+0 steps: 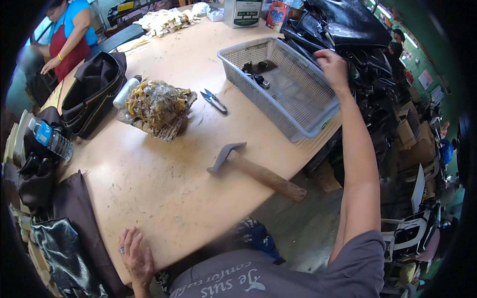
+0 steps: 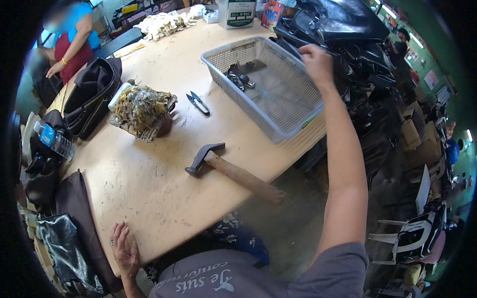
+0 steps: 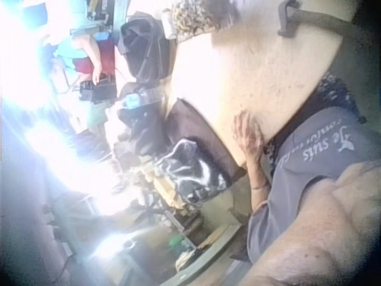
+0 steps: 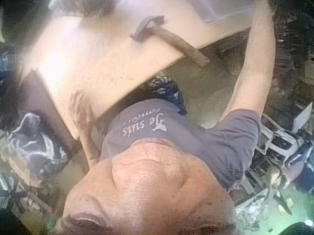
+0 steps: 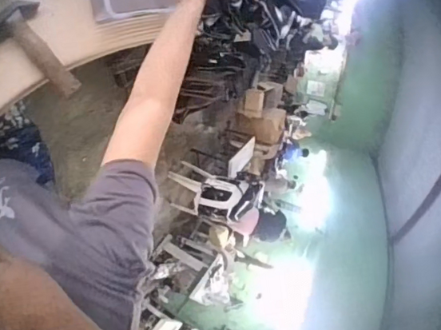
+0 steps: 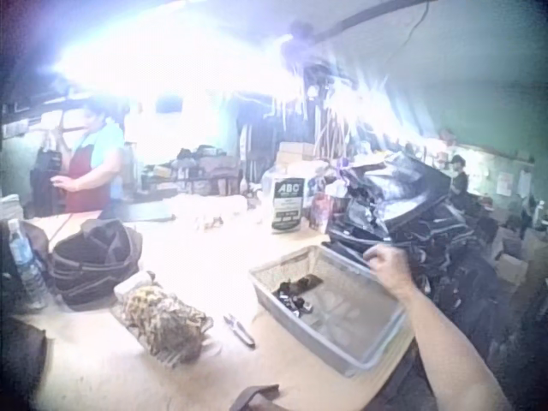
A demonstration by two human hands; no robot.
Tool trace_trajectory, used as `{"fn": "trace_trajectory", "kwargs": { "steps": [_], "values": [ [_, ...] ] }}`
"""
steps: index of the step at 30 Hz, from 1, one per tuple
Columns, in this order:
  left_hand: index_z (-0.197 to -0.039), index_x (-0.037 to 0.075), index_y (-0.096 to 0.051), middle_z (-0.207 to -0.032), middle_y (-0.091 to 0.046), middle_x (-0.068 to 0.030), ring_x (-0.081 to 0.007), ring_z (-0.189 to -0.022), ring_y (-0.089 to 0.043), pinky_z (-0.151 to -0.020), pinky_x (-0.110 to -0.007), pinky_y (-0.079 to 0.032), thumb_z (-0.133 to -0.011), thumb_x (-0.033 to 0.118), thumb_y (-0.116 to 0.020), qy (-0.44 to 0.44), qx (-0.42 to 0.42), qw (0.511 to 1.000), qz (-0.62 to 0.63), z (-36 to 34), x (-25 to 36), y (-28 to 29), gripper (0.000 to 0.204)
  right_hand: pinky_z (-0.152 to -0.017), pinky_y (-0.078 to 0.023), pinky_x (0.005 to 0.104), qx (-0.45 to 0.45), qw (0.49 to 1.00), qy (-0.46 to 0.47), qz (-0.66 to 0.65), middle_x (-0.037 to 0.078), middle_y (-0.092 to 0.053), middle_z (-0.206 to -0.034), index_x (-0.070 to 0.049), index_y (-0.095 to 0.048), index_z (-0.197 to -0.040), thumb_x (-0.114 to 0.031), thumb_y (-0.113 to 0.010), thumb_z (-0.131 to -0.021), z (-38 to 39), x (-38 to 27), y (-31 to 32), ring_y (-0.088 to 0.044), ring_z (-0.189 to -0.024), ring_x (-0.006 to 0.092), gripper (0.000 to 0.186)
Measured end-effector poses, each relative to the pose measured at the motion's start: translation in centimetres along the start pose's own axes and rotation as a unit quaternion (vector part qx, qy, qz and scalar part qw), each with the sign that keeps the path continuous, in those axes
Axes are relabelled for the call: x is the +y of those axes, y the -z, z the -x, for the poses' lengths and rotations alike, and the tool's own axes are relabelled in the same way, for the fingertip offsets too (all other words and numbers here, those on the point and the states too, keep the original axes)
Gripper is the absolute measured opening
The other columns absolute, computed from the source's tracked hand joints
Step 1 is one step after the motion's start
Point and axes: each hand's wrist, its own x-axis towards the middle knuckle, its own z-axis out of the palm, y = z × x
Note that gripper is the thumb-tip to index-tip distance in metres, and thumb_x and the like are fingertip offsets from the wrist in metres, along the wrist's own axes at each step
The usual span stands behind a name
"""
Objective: The person attaches metal buckles to a black leather bag using a hammer to secure the hardware. They repeatedly position the bag on the table, align the buckles, and strike them into place. The person also handles a brown fabric piece and a glue bottle during the process.
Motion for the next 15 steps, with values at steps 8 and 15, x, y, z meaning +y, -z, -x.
{"fn": "trace_trajectory", "kwargs": {
  "steps": [8, 15],
  "values": [
    [-0.095, 0.006, -0.056, -0.113, -0.052, -0.0131, -0.0350, -0.114, -0.040, -0.098, -0.048, -0.024, -0.064, 0.000, -0.056, 0.006, 0.005, 1.000, -0.009, -0.5, 0.5, -0.4, 0.032, -0.092, -0.037, 0.0348, -0.408, 0.904, 0.096, 0.089, 0.019, -0.051, -0.114, -0.013, -0.043, -0.123, -0.017, -0.063, -0.068, 0.4, -5.2, -9.4, -0.048, -0.107, 0.0298, 0.058],
    [-0.096, 0.009, -0.057, -0.112, -0.052, -0.0115, -0.0337, -0.111, -0.043, -0.096, -0.047, -0.027, -0.064, 0.004, -0.058, -0.009, 0.010, 0.999, -0.033, 0.0, 0.2, 0.1, 0.032, -0.096, -0.033, 0.0343, -0.354, 0.894, 0.269, 0.047, 0.018, -0.046, -0.116, -0.003, -0.048, -0.112, -0.011, -0.062, -0.067, 0.9, -4.3, -12.2, -0.041, -0.113, 0.0295, 0.047]
  ]
}}
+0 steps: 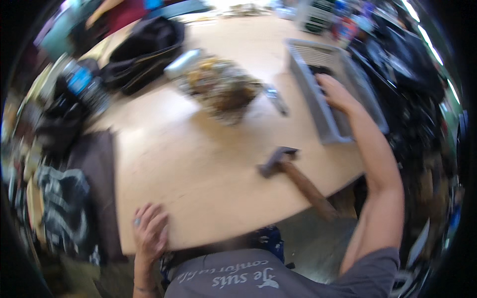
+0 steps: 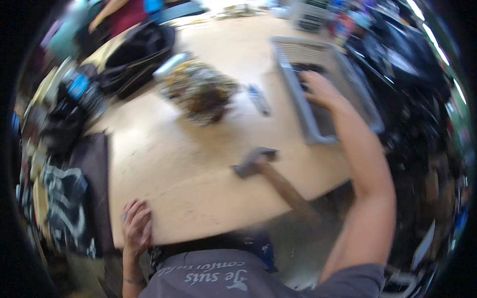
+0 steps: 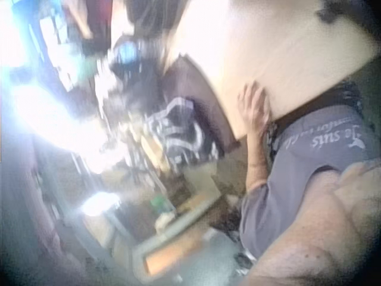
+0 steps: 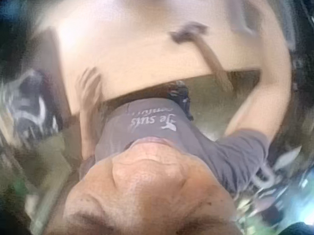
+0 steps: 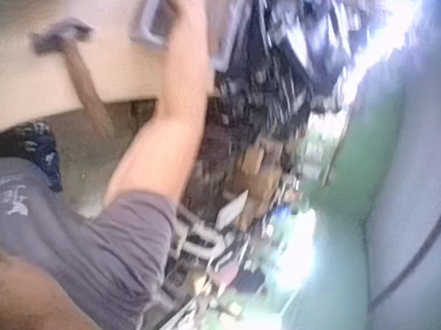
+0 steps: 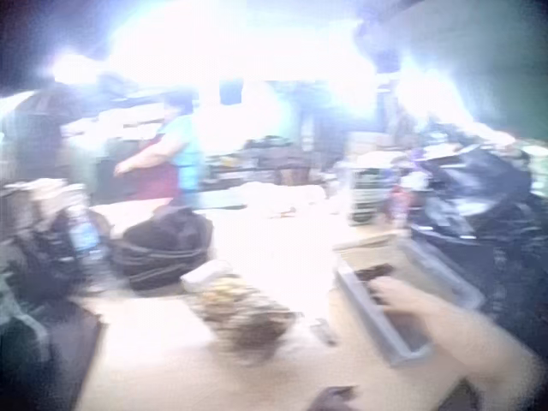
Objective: The person attaches metal buckles to a black leather bag using a hammer to secure the hardware. They repeatedly position the bag on the table, align the buckles, and strike them into place. The person also handles a brown fabric piece and a glue bottle during the process.
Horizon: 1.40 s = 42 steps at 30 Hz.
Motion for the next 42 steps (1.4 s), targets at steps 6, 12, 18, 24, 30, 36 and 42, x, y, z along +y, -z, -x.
{"fn": "trace_trajectory", "kwargs": {
  "steps": [6, 12, 18, 24, 30, 36, 42],
  "values": [
    [-0.096, 0.012, -0.058, -0.112, -0.054, -0.0093, -0.0289, -0.109, -0.047, -0.093, -0.045, -0.033, -0.064, 0.004, -0.061, -0.013, 0.015, 1.000, 0.005, 0.2, -0.5, 0.5, 0.033, -0.079, -0.041, 0.0255, -0.062, 0.854, -0.193, -0.480, 0.006, -0.057, -0.100, 0.000, -0.053, -0.111, -0.027, -0.039, -0.089, 0.9, -1.3, -0.2, -0.052, -0.088, 0.0124, 0.037],
    [-0.099, 0.010, -0.056, -0.113, -0.052, -0.0093, -0.0308, -0.107, -0.048, -0.091, -0.043, -0.036, -0.065, 0.008, -0.064, 0.042, 0.157, 0.974, -0.161, 2.1, -4.4, 4.8, 0.035, -0.064, -0.041, 0.0199, -0.023, 0.967, -0.106, -0.232, 0.000, -0.056, -0.090, -0.005, -0.055, -0.105, -0.014, -0.043, -0.080, -0.2, 1.0, 0.5, -0.050, -0.071, 0.0072, 0.030],
    [-0.121, 0.008, -0.041, -0.128, -0.038, -0.0154, -0.0362, -0.109, -0.044, -0.085, -0.040, -0.041, -0.069, 0.017, -0.065, 0.361, 0.080, 0.858, -0.357, 5.6, -9.3, 10.1, 0.057, -0.037, -0.029, 0.0132, 0.062, 0.844, -0.257, -0.468, -0.004, -0.052, -0.082, -0.013, -0.049, -0.117, -0.012, -0.042, -0.076, 1.1, 4.8, 2.3, -0.040, -0.051, -0.0007, 0.041],
    [-0.084, 0.000, -0.055, -0.078, -0.059, -0.0197, -0.0352, -0.078, -0.057, -0.068, -0.040, -0.043, -0.077, 0.013, -0.055, 0.352, 0.215, 0.896, -0.164, 6.4, -11.9, 14.3, 0.016, -0.034, -0.026, 0.0121, 0.103, 0.807, -0.303, -0.495, -0.005, -0.051, -0.076, -0.012, -0.048, -0.116, -0.015, -0.044, -0.081, 2.8, 10.0, 4.5, -0.038, -0.046, -0.0004, 0.036],
    [-0.102, -0.006, -0.055, -0.095, -0.057, -0.0108, -0.0151, -0.085, -0.053, -0.081, -0.026, -0.040, -0.081, 0.021, -0.055, 0.296, 0.481, 0.824, 0.037, 9.0, -15.4, 26.2, 0.034, -0.038, -0.030, 0.0147, 0.057, 0.833, -0.288, -0.469, -0.005, -0.052, -0.071, -0.010, -0.050, -0.111, -0.014, -0.047, -0.080, 3.3, 6.5, 3.3, -0.043, -0.049, 0.0025, 0.032],
    [-0.107, 0.003, -0.056, -0.105, -0.052, -0.0147, -0.0190, -0.090, -0.056, -0.077, -0.025, -0.047, -0.080, 0.014, -0.057, -0.070, 0.404, 0.873, -0.264, -0.1, -4.4, 22.3, 0.029, -0.045, -0.035, 0.0125, 0.141, 0.803, -0.234, -0.530, -0.003, -0.058, -0.090, -0.012, -0.049, -0.116, -0.014, -0.052, -0.079, 5.1, 7.2, 7.0, -0.047, -0.056, 0.0010, 0.038],
    [-0.082, 0.001, -0.056, -0.068, -0.054, -0.0051, -0.0139, -0.061, -0.051, -0.057, -0.025, -0.042, -0.082, 0.016, -0.054, 0.016, 0.196, 0.966, 0.166, -10.6, -1.0, 10.9, 0.015, -0.064, -0.040, 0.0174, 0.109, 0.817, -0.132, -0.551, 0.003, -0.055, -0.090, -0.006, -0.053, -0.112, -0.010, -0.053, -0.071, 4.4, -14.5, 12.5, -0.051, -0.075, 0.0089, 0.041]
  ]
}}
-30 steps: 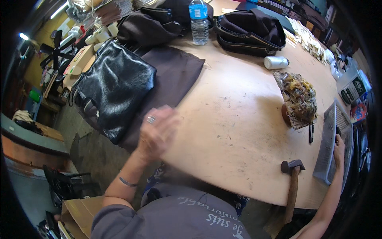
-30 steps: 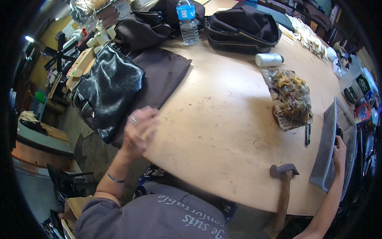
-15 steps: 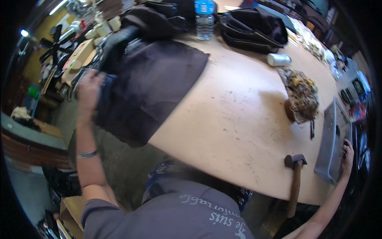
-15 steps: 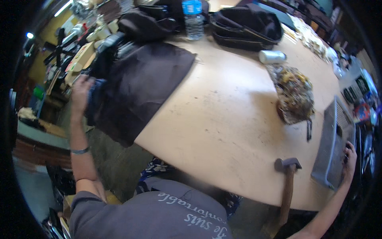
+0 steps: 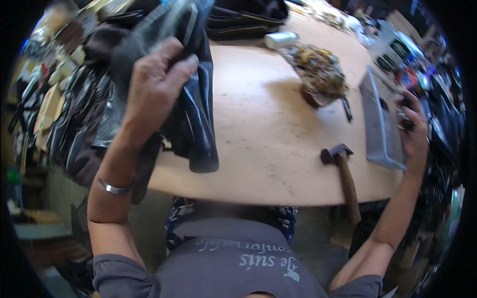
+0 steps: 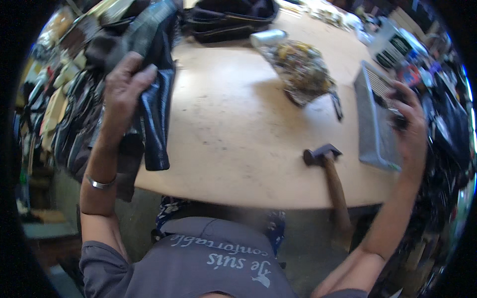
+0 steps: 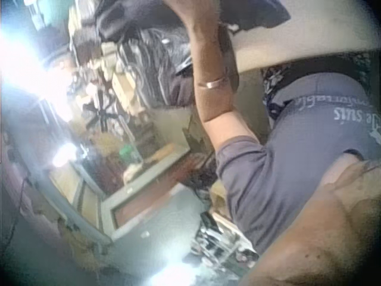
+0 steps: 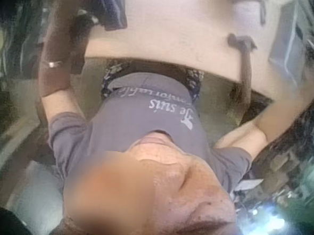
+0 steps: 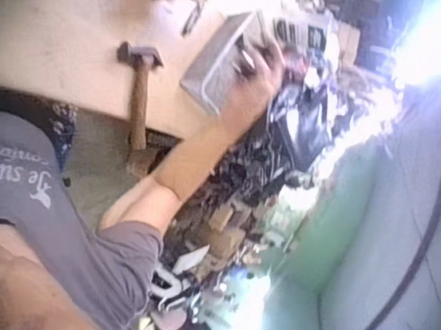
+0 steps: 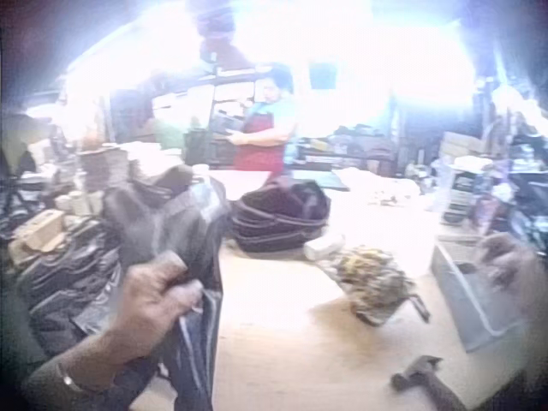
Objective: The person attaches metal buckles to a black leather bag using a hammer to secure the hardware. They repeatedly position the bag on the table, align the buckles, and strike them into place. The person also handles a brown fabric piece and a glue bottle during the process.
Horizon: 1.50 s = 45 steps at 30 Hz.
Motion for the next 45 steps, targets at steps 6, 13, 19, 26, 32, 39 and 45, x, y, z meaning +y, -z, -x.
{"fn": "trace_trajectory", "kwargs": {
  "steps": [6, 13, 19, 26, 32, 39, 45],
  "values": [
    [-0.086, -0.002, -0.055, -0.073, -0.055, -0.0075, -0.0128, -0.066, -0.052, -0.061, -0.026, -0.042, -0.084, 0.012, -0.051, 0.022, -0.209, 0.977, -0.027, 2.7, -1.0, -8.1, 0.015, -0.065, -0.040, 0.0182, -0.239, 0.965, -0.014, 0.108, 0.002, -0.054, -0.088, -0.003, -0.055, -0.103, -0.002, -0.052, -0.075, 3.2, 4.4, -10.9, -0.048, -0.072, 0.0062, 0.028],
    [-0.089, -0.001, -0.060, -0.085, -0.060, -0.0103, -0.0185, -0.076, -0.058, -0.067, -0.028, -0.046, -0.078, 0.000, -0.053, -0.134, -0.156, 0.947, 0.247, 4.4, 3.5, -3.4, 0.013, -0.071, -0.042, 0.0230, -0.140, 0.967, -0.001, 0.214, 0.004, -0.057, -0.086, -0.004, -0.054, -0.104, -0.004, -0.053, -0.076, 2.8, 8.2, -12.3, -0.051, -0.078, 0.0101, 0.028],
    [-0.079, 0.009, -0.061, -0.084, -0.057, -0.0075, -0.0187, -0.075, -0.054, -0.064, -0.026, -0.042, -0.079, 0.010, -0.054, -0.201, -0.265, 0.733, 0.593, 4.9, 6.8, 0.2, 0.007, -0.078, -0.043, 0.0290, -0.169, 0.928, 0.039, 0.330, 0.013, -0.059, -0.096, 0.000, -0.054, -0.103, 0.002, -0.051, -0.069, 2.7, 10.0, -11.1, -0.056, -0.086, 0.0210, 0.034],
    [-0.075, 0.006, -0.059, -0.076, -0.057, -0.0078, -0.0175, -0.069, -0.052, -0.060, -0.025, -0.041, -0.075, 0.006, -0.056, -0.194, -0.227, 0.688, 0.661, 7.6, 7.1, 1.8, 0.004, -0.087, -0.038, 0.0365, -0.121, 0.851, 0.221, 0.461, 0.015, -0.052, -0.109, -0.001, -0.054, -0.100, 0.004, -0.054, -0.068, 6.5, 4.1, -16.1, -0.049, -0.100, 0.0314, 0.032],
    [-0.071, 0.003, -0.058, -0.070, -0.056, -0.0080, -0.0165, -0.063, -0.051, -0.056, -0.024, -0.040, -0.072, 0.002, -0.057, -0.200, -0.193, 0.694, 0.664, 8.4, 6.1, 2.4, 0.001, -0.087, -0.038, 0.0376, -0.267, 0.831, 0.332, 0.357, 0.013, -0.052, -0.107, -0.003, -0.055, -0.097, -0.002, -0.060, -0.064, 10.3, 3.1, -23.0, -0.050, -0.099, 0.0273, 0.033],
    [-0.068, 0.000, -0.057, -0.062, -0.056, -0.0083, -0.0153, -0.056, -0.050, -0.051, -0.024, -0.039, -0.068, -0.002, -0.059, -0.163, 0.023, 0.875, 0.455, 10.3, 2.8, 4.6, 0.003, -0.074, -0.042, 0.0346, -0.284, 0.753, 0.428, 0.412, 0.010, -0.052, -0.093, -0.002, -0.053, -0.084, -0.011, -0.058, -0.066, 10.3, 4.3, -28.5, -0.052, -0.085, 0.0220, 0.021],
    [-0.095, 0.001, -0.056, -0.096, -0.058, -0.0110, -0.0253, -0.093, -0.055, -0.084, -0.034, -0.042, -0.068, -0.004, -0.060, 0.060, -0.066, 0.996, -0.031, 15.1, -3.8, 3.4, 0.028, -0.070, -0.043, 0.0362, -0.353, 0.868, 0.271, 0.221, 0.008, -0.058, -0.085, -0.006, -0.057, -0.084, -0.014, -0.057, -0.075, 7.4, 4.5, -28.2, -0.054, -0.079, 0.0266, 0.012]
  ]
}}
